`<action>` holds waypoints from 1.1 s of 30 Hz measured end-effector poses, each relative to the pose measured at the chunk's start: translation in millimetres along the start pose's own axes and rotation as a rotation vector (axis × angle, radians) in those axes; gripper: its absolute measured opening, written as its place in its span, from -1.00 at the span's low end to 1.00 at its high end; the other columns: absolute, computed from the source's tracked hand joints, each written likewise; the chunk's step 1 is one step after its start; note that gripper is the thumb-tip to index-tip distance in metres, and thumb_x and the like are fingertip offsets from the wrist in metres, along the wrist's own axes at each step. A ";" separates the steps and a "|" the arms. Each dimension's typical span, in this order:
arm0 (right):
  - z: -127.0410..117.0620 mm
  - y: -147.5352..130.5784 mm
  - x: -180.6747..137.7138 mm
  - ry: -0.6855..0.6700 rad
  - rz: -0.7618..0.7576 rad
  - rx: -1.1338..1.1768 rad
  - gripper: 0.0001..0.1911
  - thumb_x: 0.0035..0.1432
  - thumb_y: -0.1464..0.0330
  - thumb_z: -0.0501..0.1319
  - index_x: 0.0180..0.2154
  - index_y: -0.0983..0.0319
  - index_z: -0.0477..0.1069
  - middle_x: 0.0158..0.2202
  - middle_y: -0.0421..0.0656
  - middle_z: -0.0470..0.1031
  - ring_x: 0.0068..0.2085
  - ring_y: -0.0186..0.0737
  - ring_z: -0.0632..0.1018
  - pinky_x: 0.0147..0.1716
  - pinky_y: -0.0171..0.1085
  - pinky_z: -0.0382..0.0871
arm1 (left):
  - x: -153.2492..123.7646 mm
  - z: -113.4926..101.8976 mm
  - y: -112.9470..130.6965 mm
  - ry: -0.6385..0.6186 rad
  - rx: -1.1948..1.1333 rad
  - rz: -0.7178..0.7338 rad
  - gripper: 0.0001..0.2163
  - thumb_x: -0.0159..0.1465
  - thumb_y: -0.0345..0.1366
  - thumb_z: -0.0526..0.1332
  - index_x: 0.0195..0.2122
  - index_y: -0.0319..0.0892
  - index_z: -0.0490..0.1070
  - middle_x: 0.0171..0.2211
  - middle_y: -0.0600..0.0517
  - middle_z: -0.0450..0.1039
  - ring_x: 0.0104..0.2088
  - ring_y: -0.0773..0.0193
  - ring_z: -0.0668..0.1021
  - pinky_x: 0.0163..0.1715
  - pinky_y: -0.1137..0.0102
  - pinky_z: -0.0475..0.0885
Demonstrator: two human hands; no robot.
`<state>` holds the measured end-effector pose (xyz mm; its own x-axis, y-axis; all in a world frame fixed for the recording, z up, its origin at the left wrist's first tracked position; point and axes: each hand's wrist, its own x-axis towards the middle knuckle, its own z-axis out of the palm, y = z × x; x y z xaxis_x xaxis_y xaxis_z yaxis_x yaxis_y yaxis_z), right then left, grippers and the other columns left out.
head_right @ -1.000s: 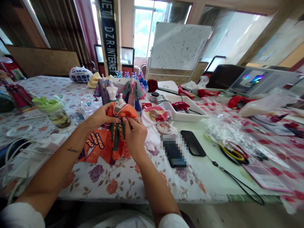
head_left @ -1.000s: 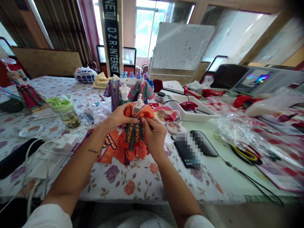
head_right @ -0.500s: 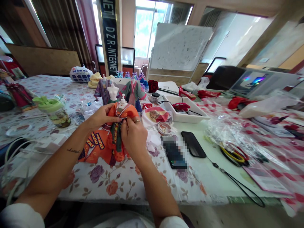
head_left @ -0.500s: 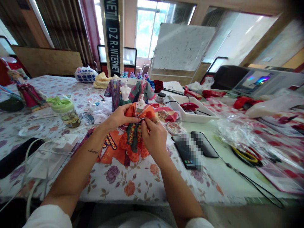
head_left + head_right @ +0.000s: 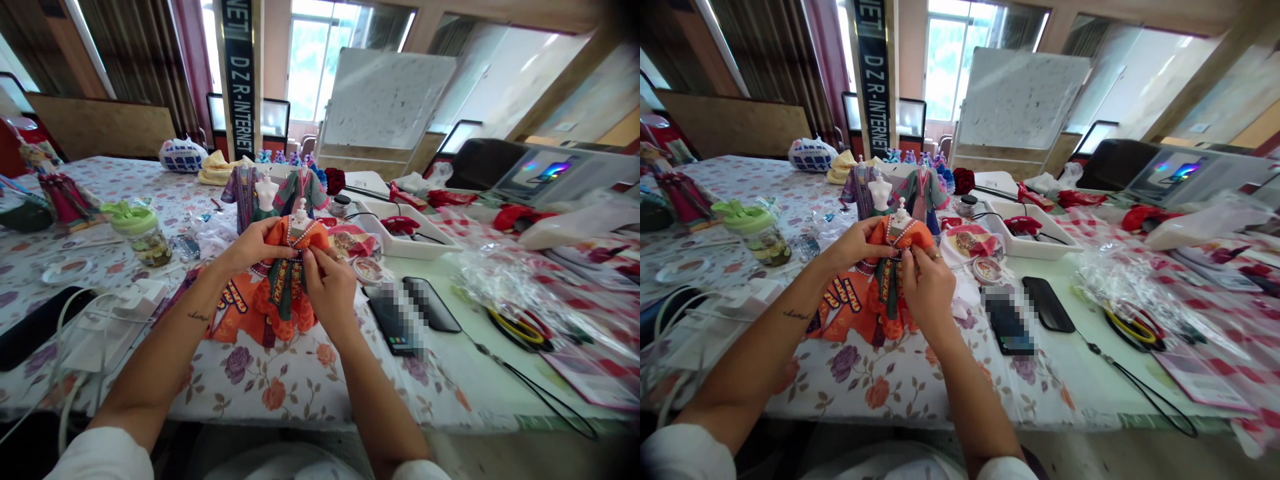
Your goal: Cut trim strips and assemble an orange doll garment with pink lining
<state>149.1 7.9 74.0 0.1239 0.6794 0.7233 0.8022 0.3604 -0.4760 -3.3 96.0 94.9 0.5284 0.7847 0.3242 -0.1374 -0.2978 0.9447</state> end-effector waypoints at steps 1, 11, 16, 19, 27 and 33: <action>0.6 0.7 -0.3 0.023 0.003 0.003 -0.67 0.30 0.29 0.03 -0.30 0.24 0.53 -0.41 -0.11 0.46 -0.41 -0.26 0.44 -0.40 -0.30 0.25 | 0.3 0.0 0.0 -0.007 0.003 0.001 -0.48 -0.10 -0.38 0.46 -0.06 -0.16 0.43 -0.14 0.03 0.52 -0.07 0.14 0.52 -0.02 0.29 0.39; 7.8 -2.2 -3.4 0.073 -0.021 0.060 -0.67 0.29 0.30 0.05 -0.41 0.24 0.50 -0.47 -0.15 0.42 -0.47 -0.30 0.40 -0.44 -0.31 0.23 | -2.8 0.7 -0.6 -0.006 0.040 0.051 -0.48 -0.10 -0.39 0.45 -0.07 -0.16 0.44 -0.14 0.05 0.52 -0.09 0.14 0.52 -0.03 0.29 0.39; -0.2 20.9 -17.9 0.152 0.112 0.238 -0.76 0.25 0.29 0.08 -0.16 0.23 0.46 -0.38 -0.16 0.51 -0.43 -0.29 0.47 -0.42 -0.32 0.32 | -4.7 -2.6 0.1 0.121 0.002 0.018 -0.50 -0.10 -0.37 0.46 -0.09 -0.15 0.45 -0.16 0.04 0.54 -0.15 0.19 0.55 -0.09 0.32 0.44; 0.8 53.2 -30.9 0.024 0.316 0.276 -0.78 0.18 0.33 0.09 -0.20 0.24 0.45 -0.41 -0.17 0.51 -0.46 -0.28 0.47 -0.45 -0.31 0.34 | -4.4 -11.7 2.0 0.306 -0.028 0.012 -0.50 -0.11 -0.33 0.47 -0.10 -0.17 0.45 -0.17 0.02 0.55 -0.20 0.21 0.57 -0.14 0.32 0.47; 31.9 80.0 -48.7 -0.692 0.368 0.539 -0.69 -0.11 0.43 0.31 -0.21 0.21 0.53 -0.33 -0.20 0.60 -0.37 -0.19 0.58 -0.38 -0.28 0.47 | 3.6 -18.4 23.3 0.348 -0.002 0.091 -0.50 -0.15 -0.32 0.49 -0.13 -0.19 0.47 -0.20 0.02 0.55 -0.20 0.17 0.57 -0.15 0.31 0.48; 45.8 56.5 -45.3 -0.602 0.176 0.756 -0.64 0.02 0.33 0.31 -0.08 0.17 0.48 -0.02 -0.13 0.52 0.00 -0.03 0.50 0.03 -0.08 0.39 | 10.1 -0.5 43.7 0.251 0.122 0.205 -0.51 -0.10 -0.33 0.48 -0.11 -0.21 0.45 -0.15 -0.01 0.52 -0.13 0.11 0.54 -0.04 0.19 0.43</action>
<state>162.0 26.8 -8.6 -0.2811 0.8992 0.3353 0.1893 0.3945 -0.8992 -4.4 91.3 139.5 0.2752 0.8066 0.5231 -0.1098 -0.5142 0.8506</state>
